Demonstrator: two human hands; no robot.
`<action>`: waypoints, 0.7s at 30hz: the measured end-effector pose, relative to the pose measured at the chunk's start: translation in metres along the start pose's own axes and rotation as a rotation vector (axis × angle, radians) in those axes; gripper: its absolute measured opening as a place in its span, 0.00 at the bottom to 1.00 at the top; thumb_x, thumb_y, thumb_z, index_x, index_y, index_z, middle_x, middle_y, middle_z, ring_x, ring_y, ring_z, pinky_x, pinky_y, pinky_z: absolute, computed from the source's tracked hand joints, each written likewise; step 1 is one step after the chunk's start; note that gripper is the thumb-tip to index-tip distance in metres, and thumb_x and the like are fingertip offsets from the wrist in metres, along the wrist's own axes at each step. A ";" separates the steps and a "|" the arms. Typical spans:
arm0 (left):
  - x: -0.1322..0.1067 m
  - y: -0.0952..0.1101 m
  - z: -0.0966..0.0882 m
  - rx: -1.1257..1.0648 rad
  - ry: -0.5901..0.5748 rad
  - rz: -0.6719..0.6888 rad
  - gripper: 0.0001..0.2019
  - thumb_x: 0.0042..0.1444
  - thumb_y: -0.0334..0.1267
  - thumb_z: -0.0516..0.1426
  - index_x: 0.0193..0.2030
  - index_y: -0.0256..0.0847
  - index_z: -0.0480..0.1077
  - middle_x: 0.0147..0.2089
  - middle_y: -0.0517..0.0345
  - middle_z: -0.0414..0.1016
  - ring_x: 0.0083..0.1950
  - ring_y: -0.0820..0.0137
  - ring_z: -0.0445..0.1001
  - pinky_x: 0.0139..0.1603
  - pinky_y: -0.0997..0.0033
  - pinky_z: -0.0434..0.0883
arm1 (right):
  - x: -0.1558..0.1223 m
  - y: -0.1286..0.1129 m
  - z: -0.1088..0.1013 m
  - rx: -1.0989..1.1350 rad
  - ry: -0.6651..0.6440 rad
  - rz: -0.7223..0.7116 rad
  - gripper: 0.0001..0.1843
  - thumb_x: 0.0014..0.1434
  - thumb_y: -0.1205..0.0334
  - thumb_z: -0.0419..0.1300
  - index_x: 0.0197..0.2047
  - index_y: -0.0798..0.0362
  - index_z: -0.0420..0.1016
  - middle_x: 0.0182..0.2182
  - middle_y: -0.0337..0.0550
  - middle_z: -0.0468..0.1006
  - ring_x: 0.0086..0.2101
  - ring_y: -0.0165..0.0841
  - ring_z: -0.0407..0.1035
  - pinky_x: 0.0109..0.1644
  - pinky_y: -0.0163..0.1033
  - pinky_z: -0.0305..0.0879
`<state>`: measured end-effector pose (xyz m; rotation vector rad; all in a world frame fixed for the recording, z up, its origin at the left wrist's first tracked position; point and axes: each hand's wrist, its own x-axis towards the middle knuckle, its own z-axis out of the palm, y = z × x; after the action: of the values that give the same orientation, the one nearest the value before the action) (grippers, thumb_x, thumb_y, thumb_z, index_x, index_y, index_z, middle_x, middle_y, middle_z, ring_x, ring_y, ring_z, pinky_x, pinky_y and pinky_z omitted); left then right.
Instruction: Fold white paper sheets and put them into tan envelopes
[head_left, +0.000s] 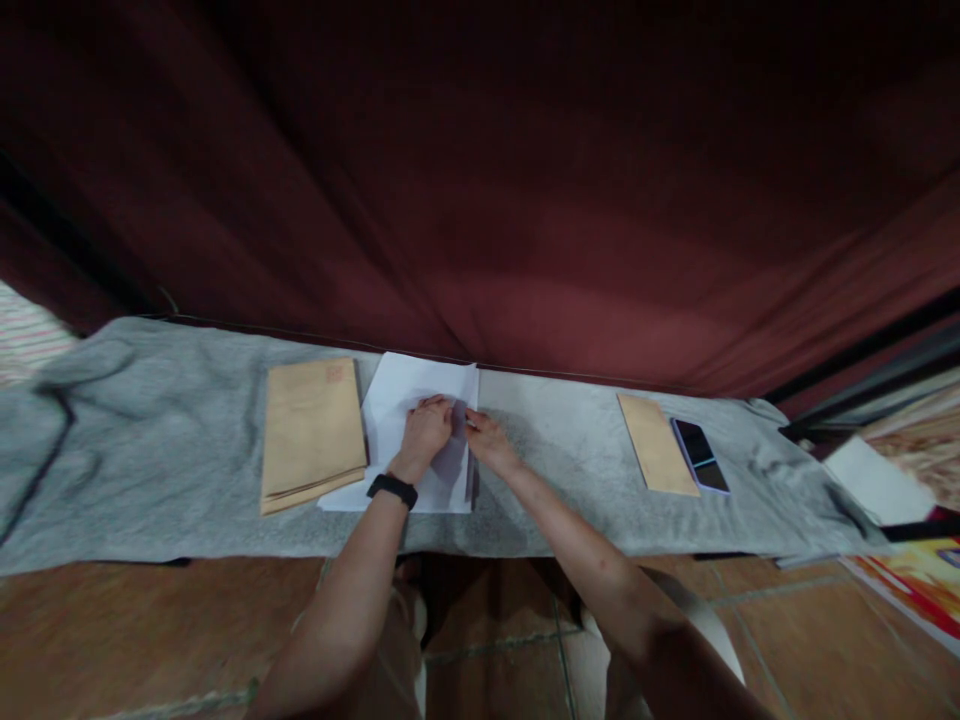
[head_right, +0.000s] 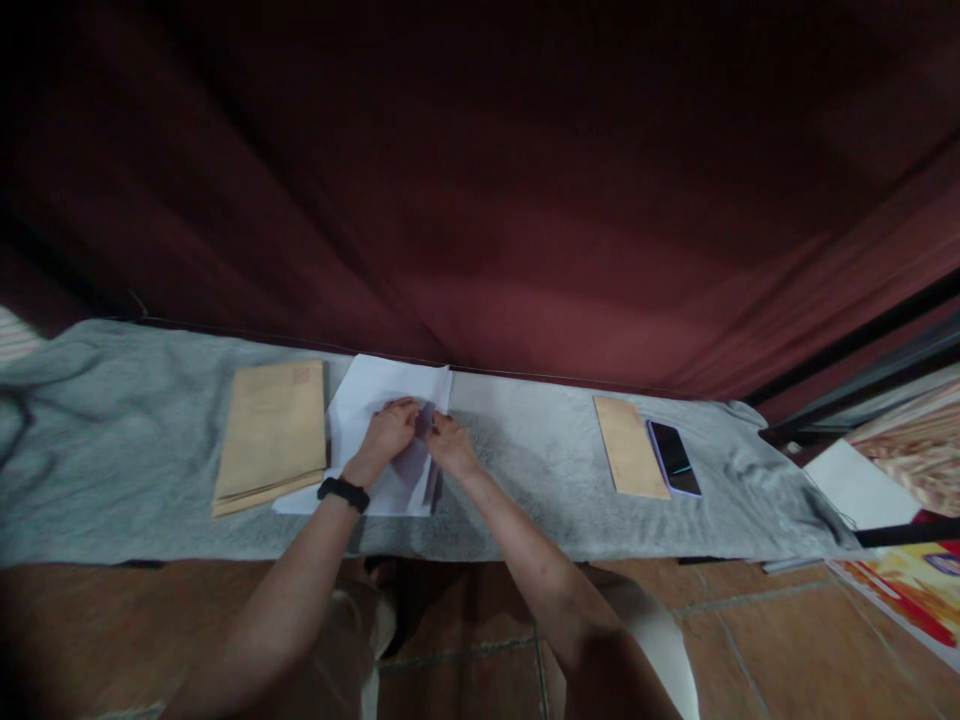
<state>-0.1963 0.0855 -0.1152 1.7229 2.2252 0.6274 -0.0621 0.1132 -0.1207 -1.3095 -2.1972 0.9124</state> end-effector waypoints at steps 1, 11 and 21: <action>0.002 0.000 0.001 -0.018 0.001 -0.012 0.17 0.67 0.34 0.50 0.52 0.43 0.79 0.62 0.48 0.77 0.64 0.59 0.73 0.63 0.59 0.69 | -0.003 -0.003 0.001 -0.023 -0.005 0.007 0.23 0.63 0.75 0.52 0.59 0.61 0.75 0.51 0.54 0.80 0.49 0.38 0.76 0.56 0.39 0.68; 0.014 -0.007 0.004 -0.163 0.028 -0.129 0.17 0.64 0.48 0.57 0.53 0.45 0.79 0.53 0.53 0.83 0.54 0.62 0.79 0.56 0.67 0.73 | -0.026 -0.014 0.010 -0.070 -0.030 -0.051 0.31 0.62 0.72 0.54 0.68 0.55 0.64 0.66 0.57 0.68 0.63 0.42 0.67 0.68 0.44 0.62; 0.018 -0.004 0.005 -0.221 0.057 -0.235 0.14 0.61 0.44 0.60 0.51 0.45 0.80 0.53 0.54 0.83 0.53 0.64 0.80 0.54 0.69 0.72 | -0.027 -0.007 0.014 0.021 -0.009 -0.110 0.31 0.59 0.75 0.55 0.66 0.53 0.67 0.65 0.52 0.70 0.64 0.40 0.66 0.69 0.46 0.62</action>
<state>-0.2019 0.1032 -0.1204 1.3296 2.2536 0.8377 -0.0629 0.0823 -0.1260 -1.1646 -2.2361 0.8978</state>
